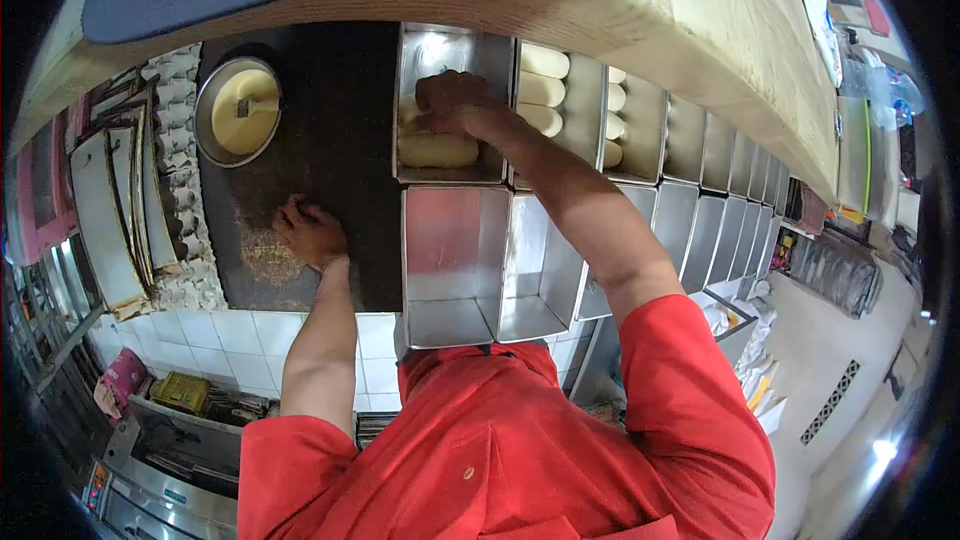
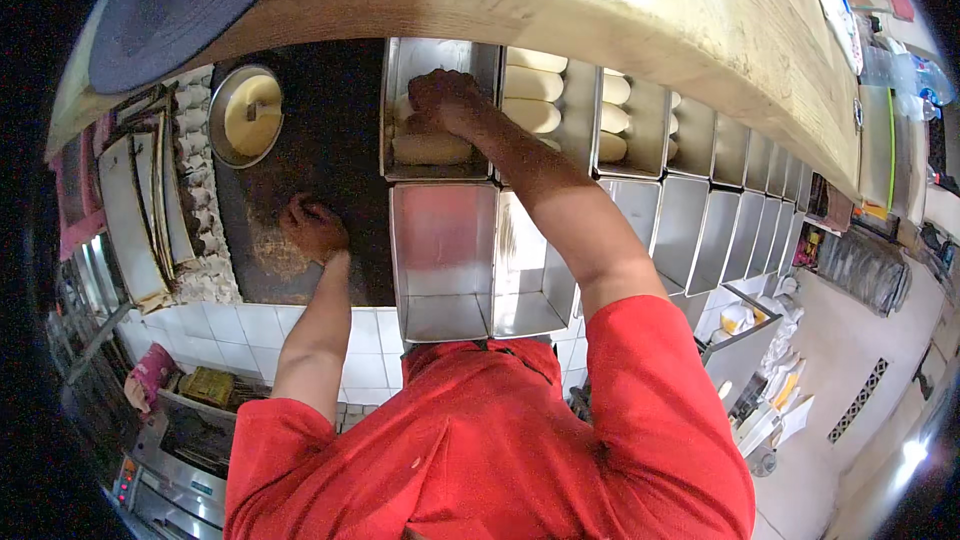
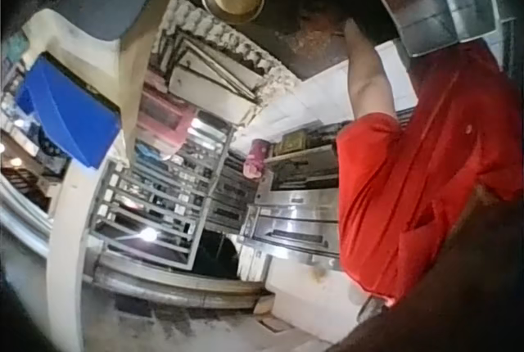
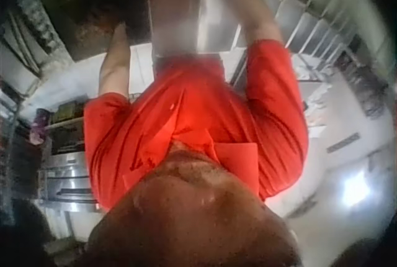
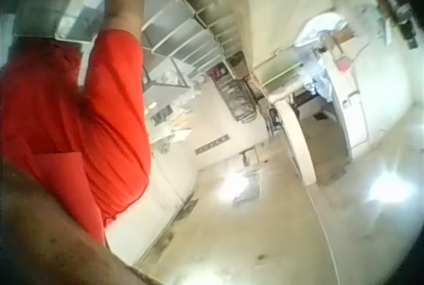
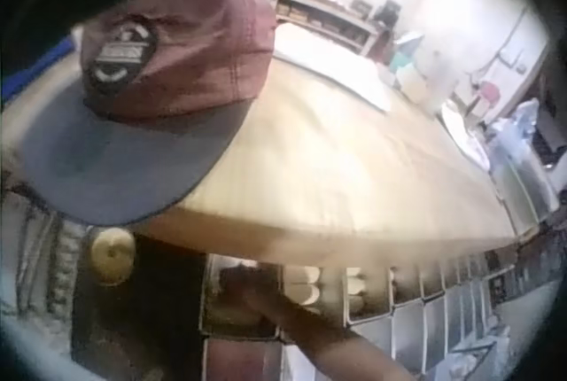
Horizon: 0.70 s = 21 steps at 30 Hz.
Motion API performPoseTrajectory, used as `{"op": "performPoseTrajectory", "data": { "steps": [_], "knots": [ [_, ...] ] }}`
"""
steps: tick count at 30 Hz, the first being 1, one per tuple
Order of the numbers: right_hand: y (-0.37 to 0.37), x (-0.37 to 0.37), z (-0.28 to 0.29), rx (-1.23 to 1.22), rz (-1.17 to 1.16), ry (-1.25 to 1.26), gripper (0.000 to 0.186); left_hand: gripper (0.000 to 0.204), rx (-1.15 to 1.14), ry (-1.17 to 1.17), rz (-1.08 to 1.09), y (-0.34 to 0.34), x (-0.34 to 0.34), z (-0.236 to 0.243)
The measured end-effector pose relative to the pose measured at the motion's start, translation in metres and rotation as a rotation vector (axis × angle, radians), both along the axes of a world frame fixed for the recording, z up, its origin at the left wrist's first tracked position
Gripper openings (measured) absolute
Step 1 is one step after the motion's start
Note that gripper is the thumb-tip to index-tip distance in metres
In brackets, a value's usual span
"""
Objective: Preparing and shaping dough pieces, rolling them with a bottle, and placing them into metal bread pans.
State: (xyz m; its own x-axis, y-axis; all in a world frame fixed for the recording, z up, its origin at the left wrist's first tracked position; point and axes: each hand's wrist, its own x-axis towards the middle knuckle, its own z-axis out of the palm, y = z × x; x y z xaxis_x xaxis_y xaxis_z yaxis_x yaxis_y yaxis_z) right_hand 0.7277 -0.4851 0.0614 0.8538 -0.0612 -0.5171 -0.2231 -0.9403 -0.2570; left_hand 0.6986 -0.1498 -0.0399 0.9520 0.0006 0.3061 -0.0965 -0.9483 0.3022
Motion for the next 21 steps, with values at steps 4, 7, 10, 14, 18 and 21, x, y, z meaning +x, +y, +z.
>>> {"op": "performPoseTrajectory", "data": {
  "steps": [4,7,10,14,18,21],
  "knots": [
    [0.013,0.000,0.029,0.023,0.064,-0.060,0.042,0.030,-0.014,0.043,0.062,-0.001,-0.003,0.006],
    [0.012,0.001,0.022,0.013,0.063,-0.033,0.044,0.029,-0.012,0.036,0.057,-0.001,0.000,0.004],
    [0.019,-0.001,0.009,0.004,0.066,0.001,0.046,0.029,-0.008,0.036,0.056,0.005,-0.002,-0.001],
    [0.031,-0.004,0.005,-0.027,-0.028,-0.059,0.050,0.028,0.023,-0.009,0.027,0.009,0.003,-0.008],
    [0.032,-0.013,0.035,-0.103,-0.267,-0.114,0.037,0.031,0.033,0.008,-0.039,0.003,0.006,0.000],
    [0.076,-0.040,0.070,0.002,-0.489,-0.214,0.030,0.025,0.010,-0.069,-0.043,-0.003,0.008,0.008]
  ]
}}
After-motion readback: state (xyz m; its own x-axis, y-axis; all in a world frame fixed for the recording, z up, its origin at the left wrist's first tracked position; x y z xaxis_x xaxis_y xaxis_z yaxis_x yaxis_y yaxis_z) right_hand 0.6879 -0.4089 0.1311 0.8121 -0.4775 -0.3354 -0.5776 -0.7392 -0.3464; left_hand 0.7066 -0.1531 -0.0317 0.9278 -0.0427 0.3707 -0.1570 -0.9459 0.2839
